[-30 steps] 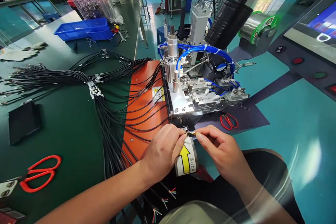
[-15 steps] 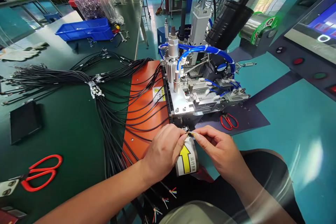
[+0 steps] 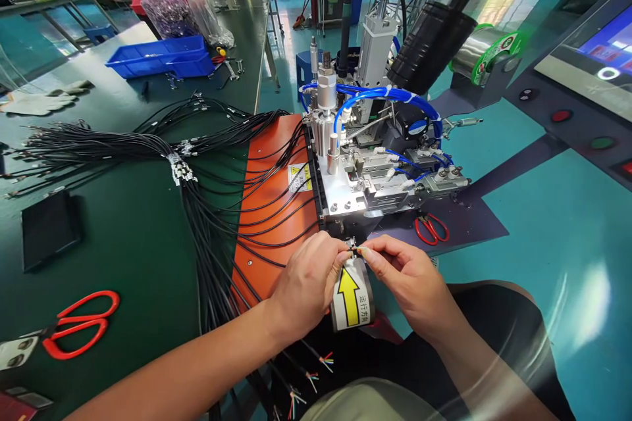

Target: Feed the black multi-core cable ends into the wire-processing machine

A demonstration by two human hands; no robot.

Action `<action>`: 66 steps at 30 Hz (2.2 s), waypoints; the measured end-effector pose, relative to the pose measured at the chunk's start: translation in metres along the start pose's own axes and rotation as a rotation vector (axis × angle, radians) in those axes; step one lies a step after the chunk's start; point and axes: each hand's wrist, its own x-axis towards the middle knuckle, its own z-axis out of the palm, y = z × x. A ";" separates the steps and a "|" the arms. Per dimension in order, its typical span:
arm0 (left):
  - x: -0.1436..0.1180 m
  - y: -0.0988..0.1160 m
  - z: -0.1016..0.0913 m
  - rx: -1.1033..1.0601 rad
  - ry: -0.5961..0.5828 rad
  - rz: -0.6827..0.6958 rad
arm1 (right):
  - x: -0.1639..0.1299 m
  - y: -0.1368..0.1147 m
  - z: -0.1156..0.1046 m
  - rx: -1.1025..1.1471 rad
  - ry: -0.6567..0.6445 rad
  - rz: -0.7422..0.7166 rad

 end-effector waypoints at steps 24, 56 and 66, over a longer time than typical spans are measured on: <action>0.004 0.003 -0.001 0.005 0.016 -0.066 | -0.008 0.005 0.022 -0.410 0.310 -0.459; 0.003 0.001 0.000 0.019 0.009 -0.004 | 0.000 -0.001 0.011 -0.341 0.178 -0.330; 0.001 0.002 0.000 0.013 0.019 -0.003 | 0.001 -0.003 0.008 -0.344 0.157 -0.310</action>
